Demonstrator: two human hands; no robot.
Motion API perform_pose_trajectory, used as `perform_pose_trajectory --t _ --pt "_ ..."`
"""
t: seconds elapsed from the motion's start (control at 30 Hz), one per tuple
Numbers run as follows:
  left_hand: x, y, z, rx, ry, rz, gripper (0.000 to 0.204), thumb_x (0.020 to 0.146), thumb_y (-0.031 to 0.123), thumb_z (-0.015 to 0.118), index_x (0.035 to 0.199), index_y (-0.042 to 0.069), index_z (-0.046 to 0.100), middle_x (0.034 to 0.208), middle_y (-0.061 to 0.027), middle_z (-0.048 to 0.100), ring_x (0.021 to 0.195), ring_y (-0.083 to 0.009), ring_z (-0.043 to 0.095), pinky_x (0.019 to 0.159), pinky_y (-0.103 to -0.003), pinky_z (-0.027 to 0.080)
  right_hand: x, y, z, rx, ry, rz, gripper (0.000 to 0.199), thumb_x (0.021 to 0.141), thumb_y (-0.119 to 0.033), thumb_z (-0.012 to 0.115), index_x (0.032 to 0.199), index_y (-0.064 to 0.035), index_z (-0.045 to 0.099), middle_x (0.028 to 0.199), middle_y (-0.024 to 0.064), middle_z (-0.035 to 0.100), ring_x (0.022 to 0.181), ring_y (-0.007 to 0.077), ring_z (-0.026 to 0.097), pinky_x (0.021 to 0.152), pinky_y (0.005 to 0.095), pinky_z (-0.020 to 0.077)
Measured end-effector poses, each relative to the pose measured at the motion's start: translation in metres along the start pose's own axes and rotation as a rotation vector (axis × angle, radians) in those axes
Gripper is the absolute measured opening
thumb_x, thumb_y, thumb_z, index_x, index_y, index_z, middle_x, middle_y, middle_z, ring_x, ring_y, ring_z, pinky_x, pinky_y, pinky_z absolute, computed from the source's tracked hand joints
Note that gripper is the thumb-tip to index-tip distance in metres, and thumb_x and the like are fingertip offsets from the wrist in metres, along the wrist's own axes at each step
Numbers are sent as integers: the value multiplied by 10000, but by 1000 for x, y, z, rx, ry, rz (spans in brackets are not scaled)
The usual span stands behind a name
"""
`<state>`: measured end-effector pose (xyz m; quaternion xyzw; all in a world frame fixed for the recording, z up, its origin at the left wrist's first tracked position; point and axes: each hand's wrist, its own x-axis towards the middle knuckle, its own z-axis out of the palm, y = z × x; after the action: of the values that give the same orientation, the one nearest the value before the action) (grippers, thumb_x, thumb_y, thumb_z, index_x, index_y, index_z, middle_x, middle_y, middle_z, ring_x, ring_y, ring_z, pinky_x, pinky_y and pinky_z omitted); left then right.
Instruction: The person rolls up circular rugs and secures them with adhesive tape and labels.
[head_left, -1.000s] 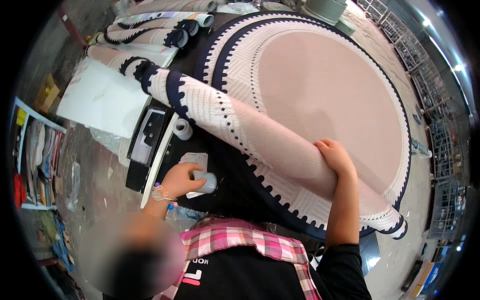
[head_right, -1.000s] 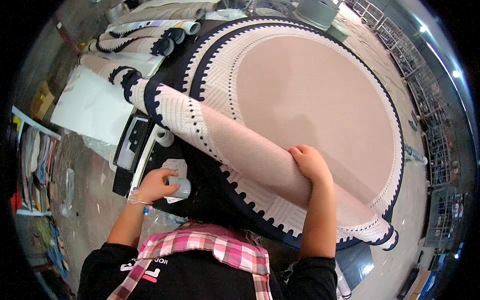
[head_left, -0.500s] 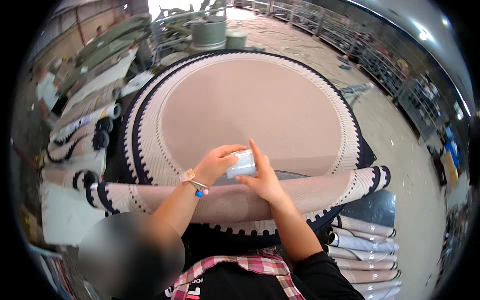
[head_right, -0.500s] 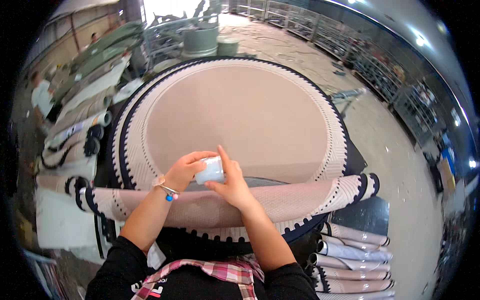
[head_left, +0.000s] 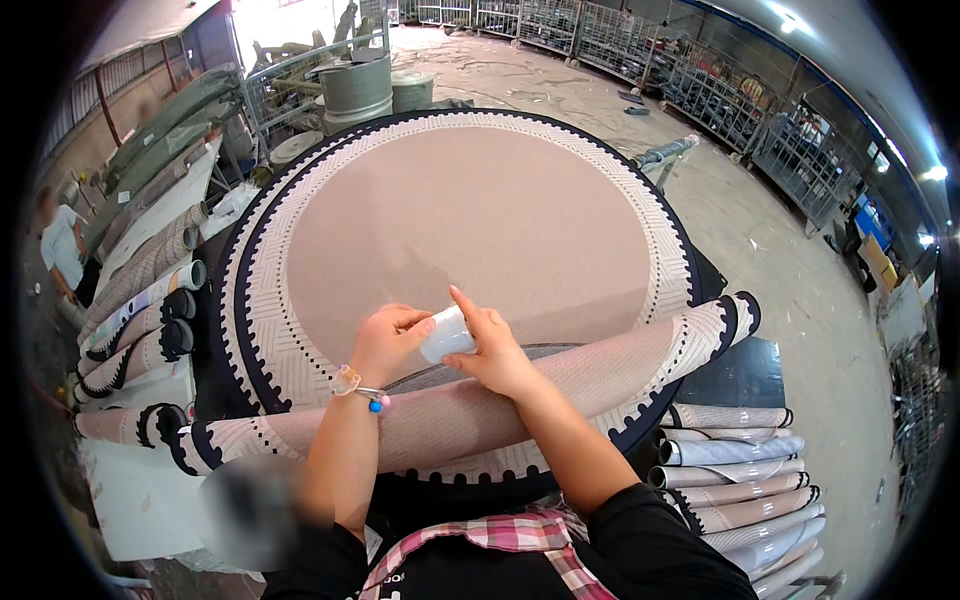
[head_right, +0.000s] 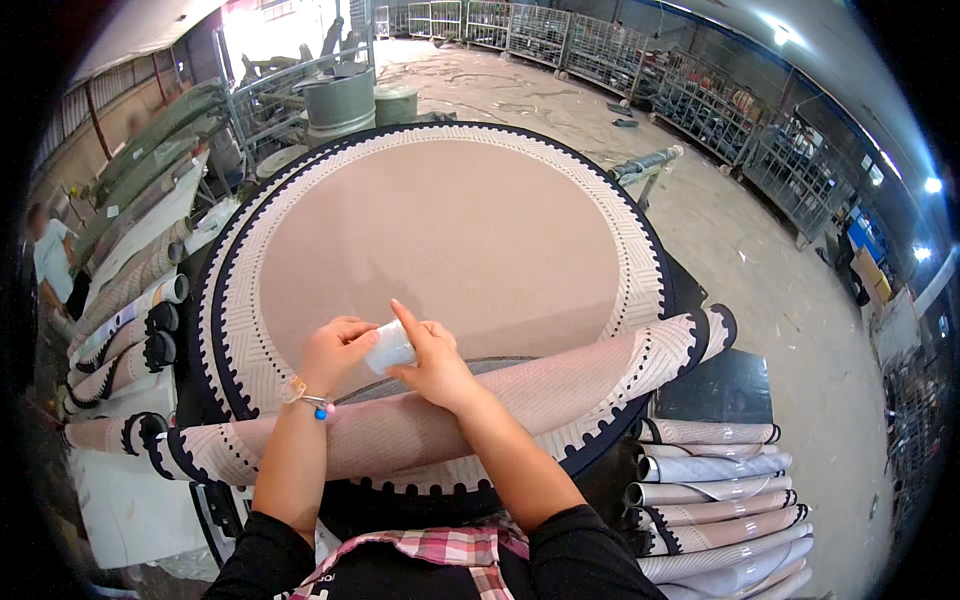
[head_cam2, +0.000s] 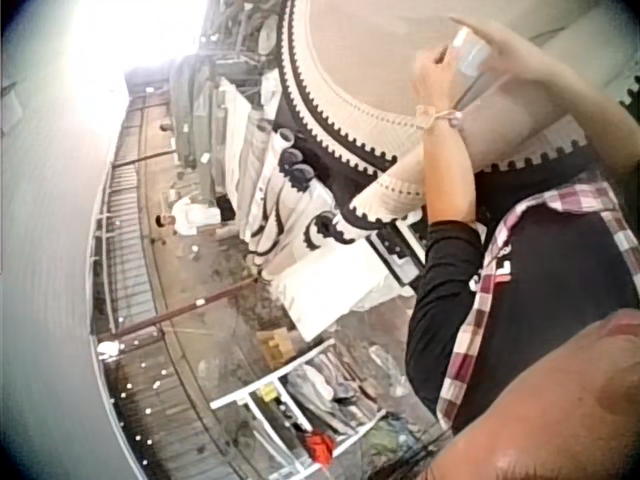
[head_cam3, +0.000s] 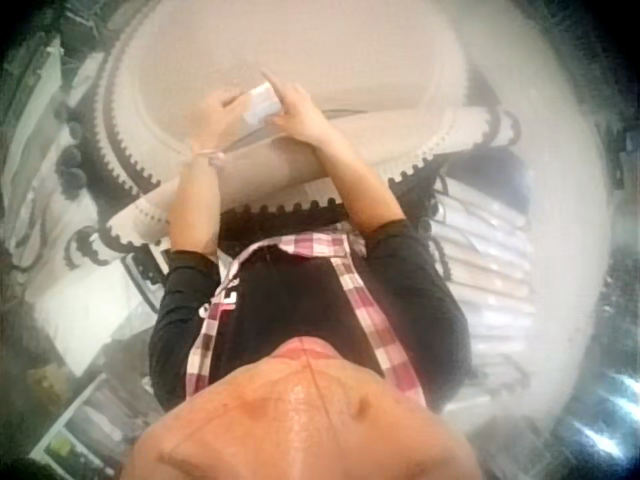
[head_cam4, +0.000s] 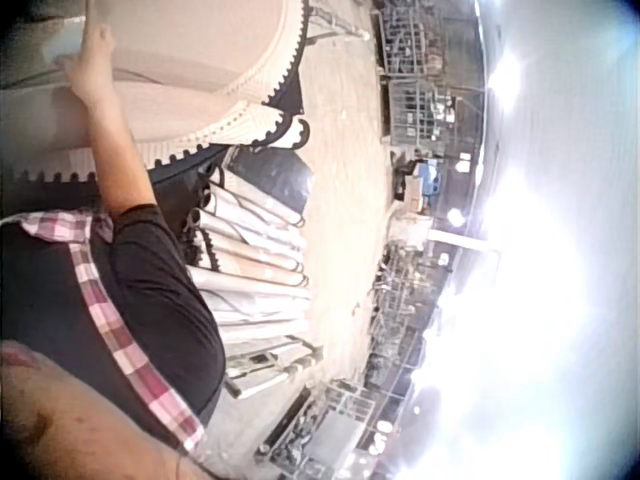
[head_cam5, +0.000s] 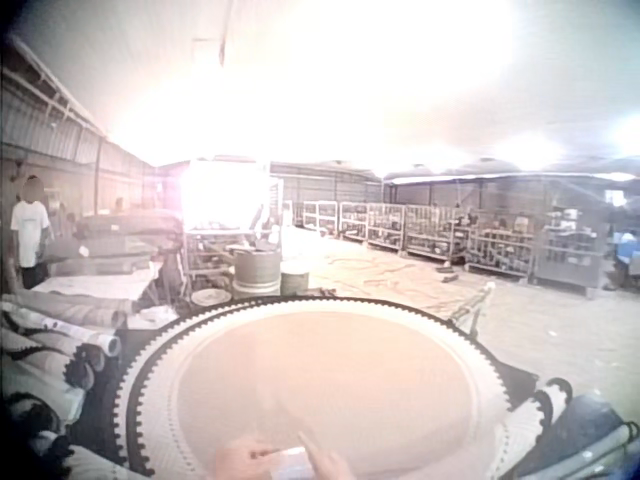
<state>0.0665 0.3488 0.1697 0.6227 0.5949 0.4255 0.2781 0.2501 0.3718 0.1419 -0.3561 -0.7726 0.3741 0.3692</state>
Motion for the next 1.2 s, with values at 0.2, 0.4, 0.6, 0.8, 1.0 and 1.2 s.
perform_pose_trajectory --t 0.2,0.4,0.6,0.8,1.0,1.2 --pt "-9 -9 -1 223 76 128 148 767 131 656 860 20 688 839 -79 632 798 -157 600 683 -268 461 -3 -9 3 -172 -111 -63 893 666 -51 749 1420 -120 276 1033 133 500 964 254 487 831 333 427" --pt "-9 -9 10 -543 204 144 203 808 195 638 904 21 678 814 -92 638 809 -218 614 704 -291 473 -9 4 3 84 21 11 889 664 -116 748 1418 -142 278 956 187 538 927 332 522 828 378 433" --pt "-4 -22 16 -44 20 416 262 875 232 593 978 -5 634 764 -26 607 751 -156 597 652 -264 477 -16 -13 -9 531 -94 384 854 722 -173 737 1420 -78 256 1111 179 534 977 241 532 864 354 427" --pt "-5 -57 -2 -884 290 -628 157 880 176 582 832 35 632 591 18 487 510 -94 474 514 -225 453 -106 -54 -72 -6 -280 110 674 701 -276 754 1290 -88 486 1053 133 622 937 209 576 927 336 371" --pt "-1 -37 23 203 -660 -534 416 862 372 568 943 -28 651 984 -161 643 901 -266 617 761 -350 483 -174 -36 -40 -648 -146 121 549 778 -430 635 1266 -208 519 591 75 555 694 249 579 816 386 370" --pt "-8 -18 19 537 -876 -495 671 871 589 406 1087 -8 625 1169 -252 558 1090 -376 536 909 -405 419 -175 -34 -16 -798 -122 115 612 780 -438 619 1325 -215 452 515 50 536 529 243 563 624 376 433"
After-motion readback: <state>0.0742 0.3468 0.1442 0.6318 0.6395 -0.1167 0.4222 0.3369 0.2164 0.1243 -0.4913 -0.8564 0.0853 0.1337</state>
